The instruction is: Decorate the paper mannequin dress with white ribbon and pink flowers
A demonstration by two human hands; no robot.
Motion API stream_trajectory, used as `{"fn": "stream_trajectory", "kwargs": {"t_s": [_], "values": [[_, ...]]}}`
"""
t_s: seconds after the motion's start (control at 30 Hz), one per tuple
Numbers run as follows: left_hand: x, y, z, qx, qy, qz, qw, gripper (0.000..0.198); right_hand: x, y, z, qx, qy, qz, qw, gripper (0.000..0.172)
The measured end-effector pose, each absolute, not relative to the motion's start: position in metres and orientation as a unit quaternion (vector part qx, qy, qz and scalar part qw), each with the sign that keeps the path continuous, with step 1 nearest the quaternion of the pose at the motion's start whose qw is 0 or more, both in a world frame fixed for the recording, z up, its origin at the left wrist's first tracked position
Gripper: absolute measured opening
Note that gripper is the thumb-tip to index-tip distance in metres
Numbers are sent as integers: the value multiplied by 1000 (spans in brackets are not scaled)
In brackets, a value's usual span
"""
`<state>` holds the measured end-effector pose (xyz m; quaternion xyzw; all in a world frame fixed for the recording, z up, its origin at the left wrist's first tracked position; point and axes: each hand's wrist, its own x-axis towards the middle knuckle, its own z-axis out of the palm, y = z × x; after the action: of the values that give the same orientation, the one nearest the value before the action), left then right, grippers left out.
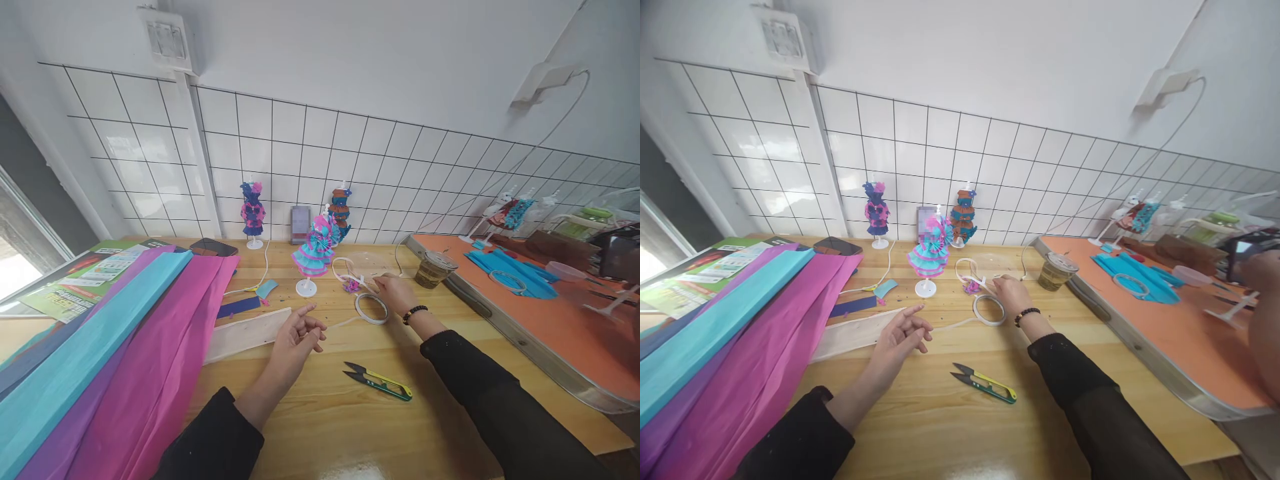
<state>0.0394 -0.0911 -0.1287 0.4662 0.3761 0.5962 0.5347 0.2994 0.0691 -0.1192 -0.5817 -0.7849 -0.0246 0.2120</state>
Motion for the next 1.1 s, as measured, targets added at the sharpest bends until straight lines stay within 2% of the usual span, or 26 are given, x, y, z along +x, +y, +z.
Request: {"fn": "stream_trajectory", "kwargs": {"t_s": [0.3,0.4,0.53,0.73,0.93,1.1], "values": [[41,-91,-129,457,372,585,557,45,263,25,-117,-511,-810,21,286,29],[42,-93,-125,441,373,582,573,39,234,-2,-109,-384,-831,82,394,25],[40,-94,-121,421,380,581,584,31,205,-28,-105,-313,-833,117,442,20],[41,-95,-114,426,368,582,587,25,196,-44,-112,-252,-861,109,428,18],[43,-96,-114,430,385,568,587,20,198,-47,-113,-247,-876,50,412,19],[42,-95,-121,476,391,541,573,18,198,-48,-111,-245,-874,57,415,16]]}}
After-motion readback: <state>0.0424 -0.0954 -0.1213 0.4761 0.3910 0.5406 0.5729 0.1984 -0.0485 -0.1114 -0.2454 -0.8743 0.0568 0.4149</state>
